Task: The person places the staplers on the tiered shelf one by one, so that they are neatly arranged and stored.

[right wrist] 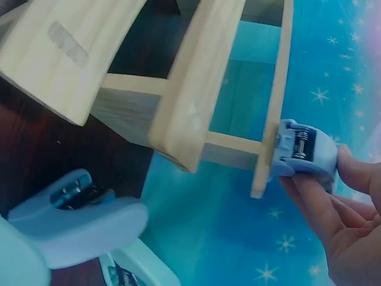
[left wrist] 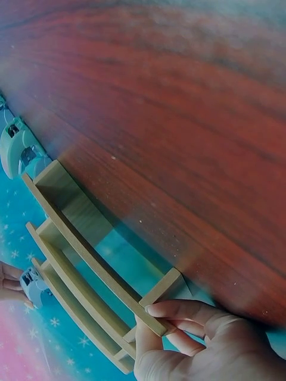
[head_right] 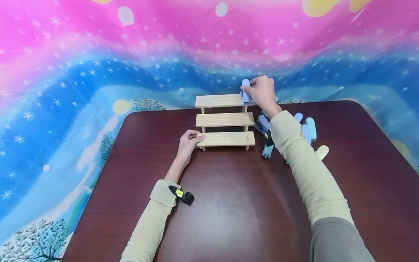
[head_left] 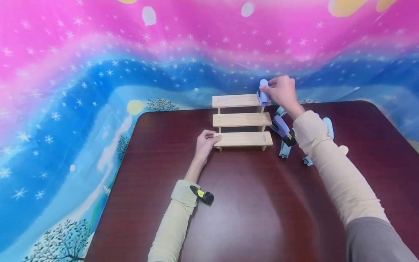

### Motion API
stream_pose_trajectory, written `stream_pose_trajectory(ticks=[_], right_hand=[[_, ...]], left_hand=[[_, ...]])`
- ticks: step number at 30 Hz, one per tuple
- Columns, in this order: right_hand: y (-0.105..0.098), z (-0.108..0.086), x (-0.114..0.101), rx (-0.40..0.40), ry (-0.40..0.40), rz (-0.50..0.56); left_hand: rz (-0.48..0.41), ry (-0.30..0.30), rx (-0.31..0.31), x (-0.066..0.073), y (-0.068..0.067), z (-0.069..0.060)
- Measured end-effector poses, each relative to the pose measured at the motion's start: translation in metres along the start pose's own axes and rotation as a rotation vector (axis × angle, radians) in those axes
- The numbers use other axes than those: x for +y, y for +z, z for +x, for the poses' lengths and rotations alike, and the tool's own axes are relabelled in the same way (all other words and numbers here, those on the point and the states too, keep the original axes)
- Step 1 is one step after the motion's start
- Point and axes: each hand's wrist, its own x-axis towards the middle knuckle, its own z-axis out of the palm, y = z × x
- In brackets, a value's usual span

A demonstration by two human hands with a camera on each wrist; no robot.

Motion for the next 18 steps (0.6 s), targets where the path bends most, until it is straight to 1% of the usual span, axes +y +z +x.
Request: stream_pose_trajectory(ticks=[3, 5, 8, 9, 11, 13, 16, 18], right_hand=[[0.004, -0.001, 0.001, 0.045, -0.021, 0.019], [0.006, -0.003, 0.003, 0.071, -0.026, 0.009], [0.004, -0.009, 0.010, 0.089, 0.014, 0.058], [0.003, -0.012, 0.014, 0.095, 0.034, 0.072], [0.001, -0.021, 0.024, 0.092, 0.089, 0.143], [-0.002, -0.030, 0.035, 0.094, 0.119, 0.198], [-0.006, -0.043, 0.054, 0.095, 0.124, 0.254], [-0.009, -0.052, 0.066, 0.106, 0.104, 0.250]], left_hand=[[0.006, 0.004, 0.005, 0.002, -0.001, 0.001], [0.007, 0.004, 0.006, 0.002, -0.001, 0.001], [-0.008, -0.002, -0.007, 0.001, 0.000, 0.002], [-0.012, -0.004, -0.011, 0.000, 0.001, 0.002], [-0.016, -0.006, -0.015, -0.001, 0.001, 0.002], [-0.015, 0.000, -0.012, -0.001, 0.001, 0.002], [-0.046, 0.001, -0.016, -0.001, 0.001, 0.001], [-0.066, -0.001, -0.022, 0.000, 0.002, 0.001]])
